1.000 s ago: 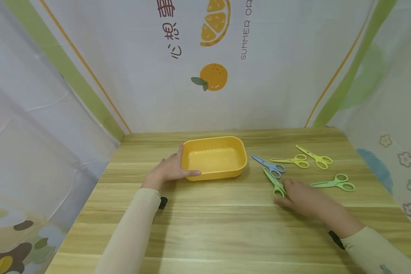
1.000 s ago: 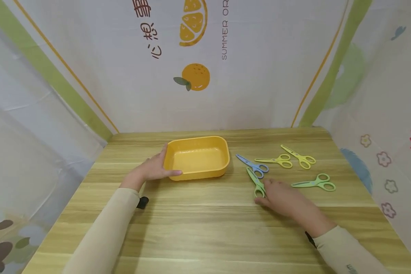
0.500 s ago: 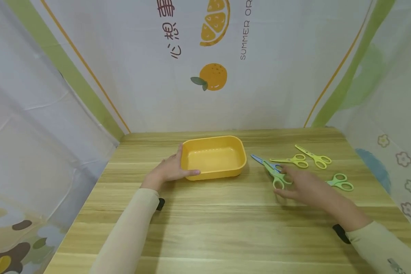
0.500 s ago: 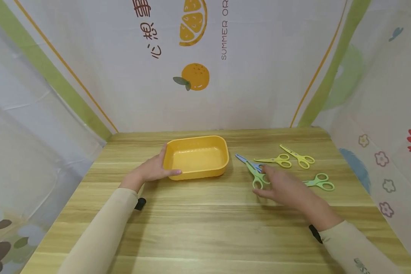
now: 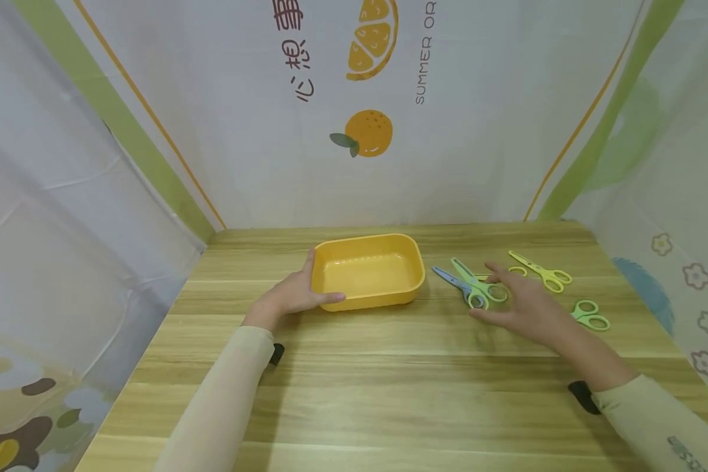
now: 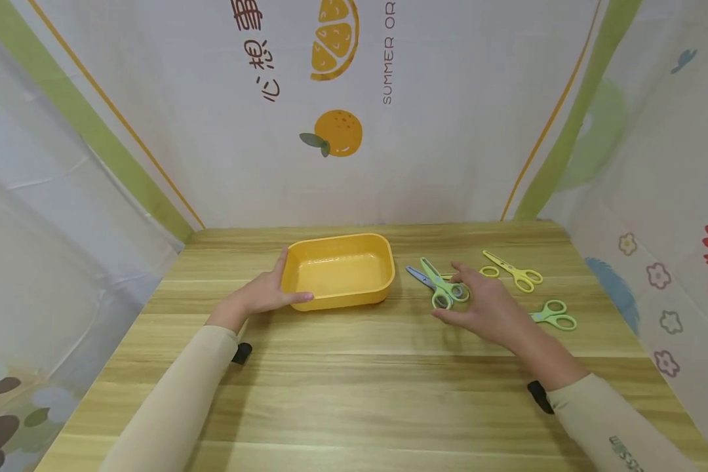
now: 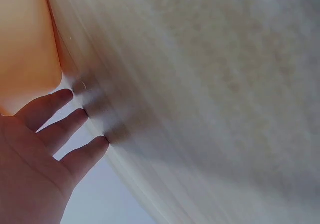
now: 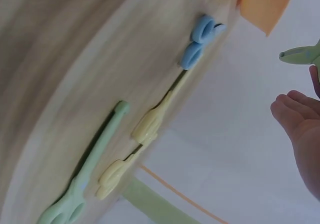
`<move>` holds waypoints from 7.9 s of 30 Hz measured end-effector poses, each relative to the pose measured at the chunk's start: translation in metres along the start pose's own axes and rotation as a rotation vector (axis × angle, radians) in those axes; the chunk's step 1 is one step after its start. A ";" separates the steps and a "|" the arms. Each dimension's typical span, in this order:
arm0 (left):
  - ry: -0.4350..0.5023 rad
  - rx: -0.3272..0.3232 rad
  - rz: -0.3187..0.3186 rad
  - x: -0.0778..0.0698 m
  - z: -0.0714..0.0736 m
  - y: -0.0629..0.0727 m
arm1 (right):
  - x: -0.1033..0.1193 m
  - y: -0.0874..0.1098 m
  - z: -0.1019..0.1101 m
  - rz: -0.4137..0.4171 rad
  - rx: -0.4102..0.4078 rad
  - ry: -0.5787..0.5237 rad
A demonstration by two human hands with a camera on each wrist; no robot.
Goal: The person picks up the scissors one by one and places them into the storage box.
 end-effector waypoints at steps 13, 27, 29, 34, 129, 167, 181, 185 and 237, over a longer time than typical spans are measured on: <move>0.033 0.006 0.017 0.001 -0.001 0.000 | 0.007 -0.011 0.004 -0.082 0.023 -0.053; 0.059 0.012 0.020 -0.001 0.001 0.003 | 0.020 -0.030 -0.005 -0.012 -0.051 -0.081; 0.065 0.012 0.018 -0.001 0.001 0.003 | 0.022 -0.034 -0.007 -0.004 -0.053 -0.095; 0.070 0.011 0.010 -0.001 0.002 0.003 | 0.029 -0.045 -0.014 0.002 -0.044 -0.111; 0.084 0.056 0.057 -0.006 -0.001 0.002 | 0.055 -0.130 -0.099 0.000 0.436 0.126; 0.090 0.065 0.057 -0.003 -0.003 0.003 | -0.035 -0.060 -0.054 -0.121 0.470 0.159; 0.103 0.059 0.053 -0.005 -0.004 0.004 | -0.063 -0.031 -0.050 -0.166 0.515 0.148; 0.109 0.062 0.054 -0.004 -0.004 0.004 | -0.066 -0.028 -0.052 -0.166 0.510 0.121; 0.128 0.065 0.039 -0.004 0.000 0.003 | -0.072 -0.021 -0.063 -0.087 0.451 0.125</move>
Point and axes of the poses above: each hand's wrist, its own y-axis away from the middle knuckle, its own z-axis out of the back of the hand, x = y × z, the point moved 4 cm from there along -y, towards the middle knuckle, and after that the axes turned 11 degrees about -x, right-handed, at the moved point
